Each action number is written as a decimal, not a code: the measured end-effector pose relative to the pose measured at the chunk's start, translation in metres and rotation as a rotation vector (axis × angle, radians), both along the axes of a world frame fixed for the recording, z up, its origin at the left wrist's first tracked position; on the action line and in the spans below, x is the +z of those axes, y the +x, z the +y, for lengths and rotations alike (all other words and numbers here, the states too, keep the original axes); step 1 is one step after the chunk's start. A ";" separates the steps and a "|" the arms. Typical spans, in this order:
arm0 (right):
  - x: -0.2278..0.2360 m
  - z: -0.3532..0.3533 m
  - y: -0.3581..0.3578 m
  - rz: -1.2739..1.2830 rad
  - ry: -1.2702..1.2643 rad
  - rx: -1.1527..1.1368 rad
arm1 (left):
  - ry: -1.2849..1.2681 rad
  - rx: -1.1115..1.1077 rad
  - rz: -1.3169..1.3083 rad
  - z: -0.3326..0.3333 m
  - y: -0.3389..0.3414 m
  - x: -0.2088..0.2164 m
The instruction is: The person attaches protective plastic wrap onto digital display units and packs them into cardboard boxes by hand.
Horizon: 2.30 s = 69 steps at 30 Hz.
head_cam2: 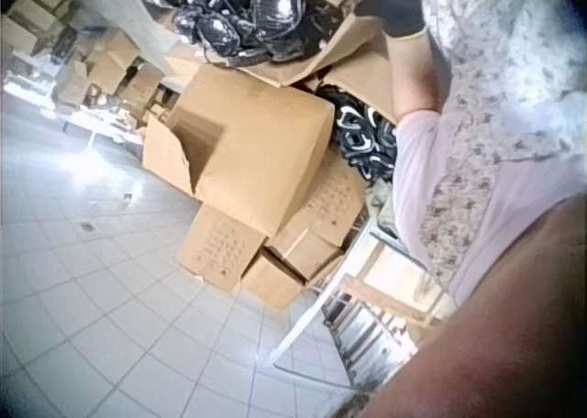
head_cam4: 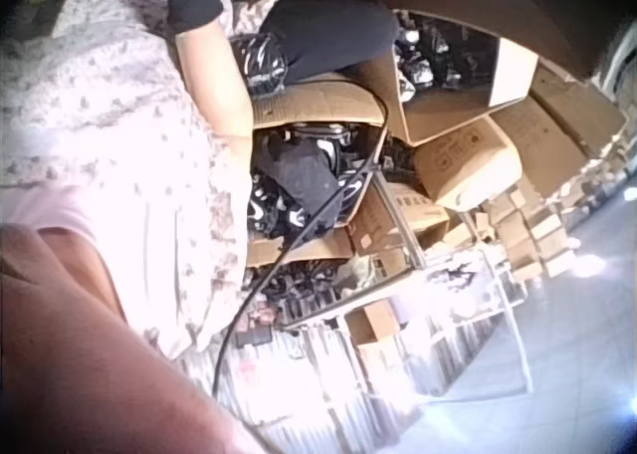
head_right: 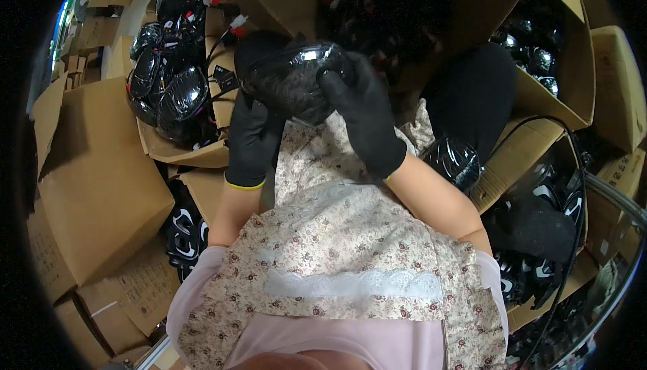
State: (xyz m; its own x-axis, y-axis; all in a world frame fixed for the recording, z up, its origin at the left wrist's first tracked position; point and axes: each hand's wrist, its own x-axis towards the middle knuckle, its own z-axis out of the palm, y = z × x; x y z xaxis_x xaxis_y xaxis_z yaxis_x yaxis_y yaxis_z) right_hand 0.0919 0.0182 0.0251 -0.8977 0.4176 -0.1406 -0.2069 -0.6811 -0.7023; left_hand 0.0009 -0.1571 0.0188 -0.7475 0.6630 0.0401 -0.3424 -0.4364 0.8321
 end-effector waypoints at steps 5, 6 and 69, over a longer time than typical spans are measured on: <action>0.004 -0.005 0.003 -0.024 0.339 0.079 | -0.647 0.051 0.747 0.013 -0.004 0.076; 0.004 -0.007 0.003 -0.009 0.396 0.112 | -0.796 -0.002 0.942 0.017 -0.008 0.088; 0.018 -0.012 0.004 0.231 1.275 -0.170 | -0.339 0.534 0.763 -0.055 -0.034 0.099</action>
State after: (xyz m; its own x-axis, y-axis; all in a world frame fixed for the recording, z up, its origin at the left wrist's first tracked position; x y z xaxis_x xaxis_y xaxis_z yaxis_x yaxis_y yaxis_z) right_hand 0.0962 0.0059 0.0431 -0.7709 0.2514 0.5852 -0.4261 0.4794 -0.7673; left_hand -0.0336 -0.2118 0.1177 -0.8044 0.3123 0.5054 0.5095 -0.0751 0.8572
